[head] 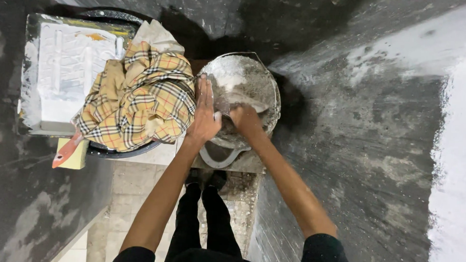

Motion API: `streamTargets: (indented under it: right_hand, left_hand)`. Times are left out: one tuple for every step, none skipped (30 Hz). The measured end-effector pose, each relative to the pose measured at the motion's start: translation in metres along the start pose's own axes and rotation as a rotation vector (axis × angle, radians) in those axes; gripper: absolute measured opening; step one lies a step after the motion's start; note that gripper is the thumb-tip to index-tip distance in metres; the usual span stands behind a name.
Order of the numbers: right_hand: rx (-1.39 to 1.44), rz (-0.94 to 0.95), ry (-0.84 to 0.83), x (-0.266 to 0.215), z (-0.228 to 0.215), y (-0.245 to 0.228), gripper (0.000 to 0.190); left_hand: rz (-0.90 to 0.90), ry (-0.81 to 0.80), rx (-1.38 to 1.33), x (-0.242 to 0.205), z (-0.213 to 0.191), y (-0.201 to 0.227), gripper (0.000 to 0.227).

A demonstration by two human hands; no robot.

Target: The person applies filler onto a wall by scooping compound from a bucket with a spreader and smoothing it across the wall surface.

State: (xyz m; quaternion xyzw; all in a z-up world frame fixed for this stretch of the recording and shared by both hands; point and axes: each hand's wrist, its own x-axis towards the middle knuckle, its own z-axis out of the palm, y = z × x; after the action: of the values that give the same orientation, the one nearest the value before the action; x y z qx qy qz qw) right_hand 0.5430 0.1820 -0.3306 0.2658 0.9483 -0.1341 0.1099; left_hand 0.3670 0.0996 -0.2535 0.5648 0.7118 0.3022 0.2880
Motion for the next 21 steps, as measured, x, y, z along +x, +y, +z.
streamTargets:
  right_hand:
    - [0.001, 0.0, 0.004, 0.003, 0.008, 0.0, 0.015]
    - [0.18, 0.032, 0.114, 0.001, 0.018, -0.003, 0.021]
    - [0.358, 0.065, 0.223, 0.0, 0.028, -0.006, 0.03]
    - [0.358, 0.065, 0.224, -0.003, 0.034, -0.008, 0.03]
    - [0.303, 0.039, 0.254, -0.006, 0.039, -0.009, 0.029]
    - [0.246, 0.009, 0.288, -0.005, 0.043, -0.01, 0.028]
    - [0.244, 0.003, 0.294, -0.003, 0.022, -0.013, 0.028]
    - [0.187, 0.013, 0.215, -0.007, 0.003, -0.017, 0.023]
    - [0.13, 0.021, 0.135, -0.012, -0.016, -0.021, 0.018]
    - [0.129, 0.026, 0.132, -0.013, -0.012, -0.022, 0.018]
    - [0.137, 0.028, 0.122, -0.014, -0.008, -0.022, 0.021]
    - [0.143, 0.033, 0.122, -0.012, -0.005, -0.02, 0.025]
    - [0.139, 0.041, 0.127, -0.011, -0.001, -0.02, 0.025]
    - [0.037, 0.057, 0.098, -0.01, 0.004, -0.025, 0.018]
    - [-0.064, 0.074, 0.069, -0.008, 0.01, -0.03, 0.014]
    - [-0.06, 0.071, 0.067, -0.009, 0.001, -0.03, 0.014]
    - [-0.029, 0.064, 0.096, -0.011, -0.008, -0.031, 0.015]
    - [-0.005, 0.056, 0.127, -0.012, -0.019, -0.028, 0.021]
    - [-0.006, 0.054, 0.127, -0.016, -0.024, -0.025, 0.021]
    - [0.003, 0.065, 0.128, -0.017, -0.029, -0.023, 0.029]
    - [0.013, 0.076, 0.129, -0.018, -0.035, -0.021, 0.039]
  left_hand:
    - [0.002, 0.001, 0.004, 0.003, -0.001, 0.001, 0.1]
    - [-0.009, 0.005, 0.003, 0.001, -0.002, 0.001, 0.101]
    - [-0.021, 0.01, 0.003, 0.0, -0.002, 0.002, 0.101]
    - [-0.02, 0.011, 0.004, 0.0, -0.004, 0.005, 0.101]
    - [-0.05, -0.021, 0.03, 0.0, -0.007, 0.009, 0.101]
    - [-0.078, -0.046, 0.06, 0.002, -0.011, 0.011, 0.1]
    - [-0.077, -0.04, 0.064, 0.004, -0.011, 0.008, 0.1]
    - [-0.048, -0.016, 0.054, 0.002, -0.008, 0.006, 0.1]
    - [-0.019, 0.008, 0.044, 0.0, -0.004, 0.004, 0.1]
    - [-0.018, 0.004, 0.04, -0.001, -0.003, 0.004, 0.1]
    - [-0.018, 0.009, 0.038, -0.002, -0.002, 0.004, 0.1]
    - [-0.01, 0.017, 0.04, 0.001, -0.002, 0.003, 0.099]
    - [0.0, 0.015, 0.039, 0.004, -0.002, 0.007, 0.099]
    - [-0.025, -0.002, 0.049, 0.003, -0.005, 0.009, 0.099]
    - [-0.051, -0.02, 0.059, 0.002, -0.008, 0.01, 0.1]
    - [-0.055, -0.022, 0.061, 0.0, -0.006, 0.008, 0.1]
    - [-0.022, 0.007, 0.041, -0.001, -0.005, 0.006, 0.101]
    - [0.015, 0.039, 0.018, 0.001, -0.002, 0.005, 0.102]
    - [0.014, 0.042, 0.018, 0.0, -0.002, 0.008, 0.102]
    - [-0.01, 0.011, 0.018, 0.001, -0.005, 0.01, 0.102]
    - [-0.035, -0.02, 0.017, 0.002, -0.008, 0.012, 0.102]
